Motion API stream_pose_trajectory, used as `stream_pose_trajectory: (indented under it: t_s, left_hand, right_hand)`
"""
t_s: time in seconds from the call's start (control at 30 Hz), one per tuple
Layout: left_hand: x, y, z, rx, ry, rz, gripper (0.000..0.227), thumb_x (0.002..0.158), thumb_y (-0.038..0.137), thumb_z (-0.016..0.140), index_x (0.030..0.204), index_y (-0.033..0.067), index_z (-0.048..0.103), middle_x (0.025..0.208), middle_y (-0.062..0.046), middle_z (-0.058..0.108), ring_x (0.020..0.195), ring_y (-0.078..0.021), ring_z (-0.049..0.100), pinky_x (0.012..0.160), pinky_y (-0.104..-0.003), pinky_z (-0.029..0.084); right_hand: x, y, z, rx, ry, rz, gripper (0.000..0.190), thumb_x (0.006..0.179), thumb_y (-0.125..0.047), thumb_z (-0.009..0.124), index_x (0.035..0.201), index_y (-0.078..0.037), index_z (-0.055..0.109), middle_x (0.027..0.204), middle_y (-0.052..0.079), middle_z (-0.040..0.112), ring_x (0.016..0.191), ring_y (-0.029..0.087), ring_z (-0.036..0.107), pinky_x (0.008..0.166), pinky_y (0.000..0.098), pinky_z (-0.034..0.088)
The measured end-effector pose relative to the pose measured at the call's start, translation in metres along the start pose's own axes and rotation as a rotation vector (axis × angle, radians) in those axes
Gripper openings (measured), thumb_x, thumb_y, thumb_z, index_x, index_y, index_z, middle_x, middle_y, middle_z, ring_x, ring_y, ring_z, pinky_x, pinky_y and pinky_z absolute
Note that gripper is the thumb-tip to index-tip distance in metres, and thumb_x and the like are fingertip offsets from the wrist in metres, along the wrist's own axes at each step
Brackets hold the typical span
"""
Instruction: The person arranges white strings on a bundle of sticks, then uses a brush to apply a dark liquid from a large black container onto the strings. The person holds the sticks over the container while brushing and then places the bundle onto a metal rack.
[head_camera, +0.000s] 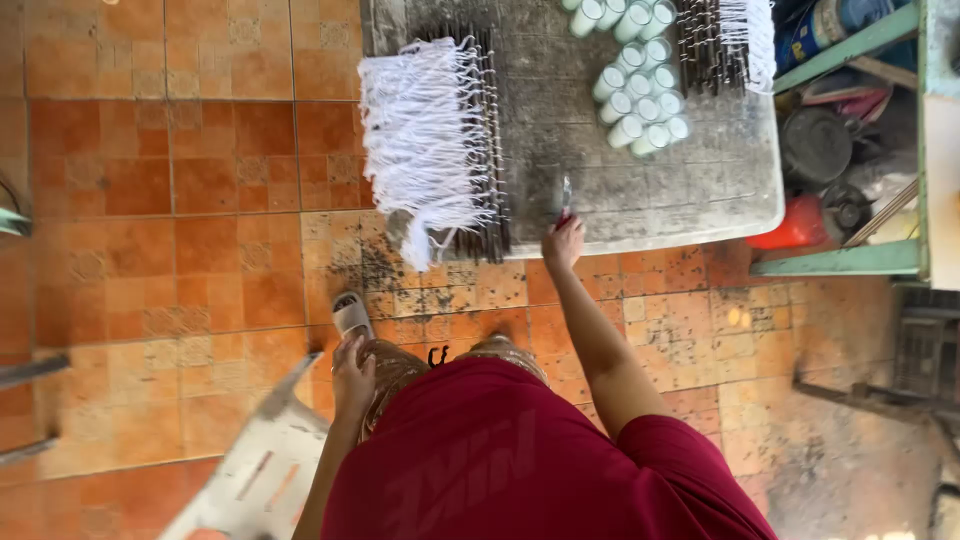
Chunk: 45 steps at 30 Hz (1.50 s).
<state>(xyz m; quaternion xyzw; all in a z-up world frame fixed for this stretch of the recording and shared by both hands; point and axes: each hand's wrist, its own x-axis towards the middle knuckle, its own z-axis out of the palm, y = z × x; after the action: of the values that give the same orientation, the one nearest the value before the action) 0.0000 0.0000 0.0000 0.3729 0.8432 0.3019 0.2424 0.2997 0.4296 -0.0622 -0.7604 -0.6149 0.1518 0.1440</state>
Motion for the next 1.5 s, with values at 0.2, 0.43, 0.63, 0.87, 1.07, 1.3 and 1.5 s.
stream_pose_trajectory:
  t_s: [0.2, 0.43, 0.63, 0.87, 1.07, 1.3, 1.5]
  left_hand:
    - [0.140, -0.010, -0.127, 0.081, -0.245, -0.034, 0.042, 0.102, 0.025, 0.060, 0.144, 0.0209, 0.062, 0.144, -0.009, 0.054, 0.138, -0.0334, 0.053, 0.113, -0.048, 0.045]
    - [0.337, 0.084, -0.138, 0.094, -0.366, 0.487, 0.038, 0.100, 0.015, 0.066, 0.138, 0.0148, 0.064, 0.131, -0.010, 0.060, 0.129, -0.0322, 0.060, 0.105, -0.045, 0.050]
    - [0.416, 0.196, -0.055, 0.084, -0.549, 0.729, 0.036, 0.098, 0.013, 0.067, 0.134, 0.0160, 0.068, 0.129, -0.007, 0.061, 0.120, -0.0325, 0.065, 0.099, -0.046, 0.054]
    - [0.418, 0.238, 0.025, 0.179, -0.847, 1.006, 0.036, 0.094, 0.019, 0.067, 0.129, 0.0247, 0.067, 0.126, -0.005, 0.063, 0.115, -0.0341, 0.067, 0.098, -0.048, 0.055]
    - [0.432, 0.281, 0.033, 0.306, -1.205, 1.157, 0.033, 0.099, 0.019, 0.062, 0.132, 0.0243, 0.067, 0.132, -0.007, 0.061, 0.123, -0.0352, 0.064, 0.101, -0.048, 0.054]
    - [0.493, 0.270, 0.034, 0.346, -1.384, 1.342, 0.031, 0.100, 0.021, 0.061, 0.130, 0.0223, 0.067, 0.131, -0.008, 0.062, 0.125, -0.0344, 0.063, 0.106, -0.047, 0.051]
    - [0.508, 0.271, 0.022, 0.333, -1.483, 1.384, 0.031, 0.098, 0.020, 0.064, 0.128, 0.0166, 0.068, 0.131, -0.012, 0.062, 0.121, -0.0393, 0.065, 0.104, -0.051, 0.051]
  right_hand:
    - [-0.012, -0.070, -0.021, -0.184, -0.004, 0.250, 0.065, 0.084, -0.047, 0.077, 0.133, -0.021, 0.042, 0.127, 0.012, 0.054, 0.123, 0.038, 0.054, 0.100, 0.0552, 0.047]
    - [-0.093, -0.111, -0.002, 0.213, 0.387, 0.342, 0.065, 0.087, -0.043, 0.076, 0.136, -0.015, 0.044, 0.133, 0.021, 0.047, 0.132, 0.045, 0.045, 0.113, 0.0597, 0.036]
    - [-0.182, -0.150, 0.009, 0.666, 0.455, 0.494, 0.052, 0.098, -0.030, 0.072, 0.136, -0.009, 0.044, 0.133, 0.025, 0.041, 0.127, 0.044, 0.048, 0.102, 0.0496, 0.050]
    - [-0.215, -0.213, 0.030, 0.959, 0.150, 0.961, 0.094, 0.090, -0.049, 0.082, 0.151, 0.001, 0.030, 0.145, 0.036, 0.045, 0.132, 0.052, 0.050, 0.087, 0.0592, 0.056]
    - [-0.199, -0.252, 0.065, 1.079, 0.463, 0.857, 0.125, 0.076, -0.017, 0.096, 0.154, 0.016, 0.004, 0.149, 0.048, 0.032, 0.143, 0.057, 0.035, 0.121, 0.0631, 0.032]
    - [-0.204, -0.281, 0.112, 0.245, 0.645, 1.102, 0.043, 0.078, -0.035, 0.084, 0.107, -0.016, 0.058, 0.097, 0.009, 0.059, 0.095, 0.034, 0.068, 0.075, 0.0464, 0.060]
    - [-0.200, -0.307, 0.111, -0.070, 0.507, 1.034, 0.022, 0.091, -0.042, 0.071, 0.089, -0.023, 0.061, 0.111, 0.001, 0.060, 0.114, 0.029, 0.054, 0.086, 0.0484, 0.049]
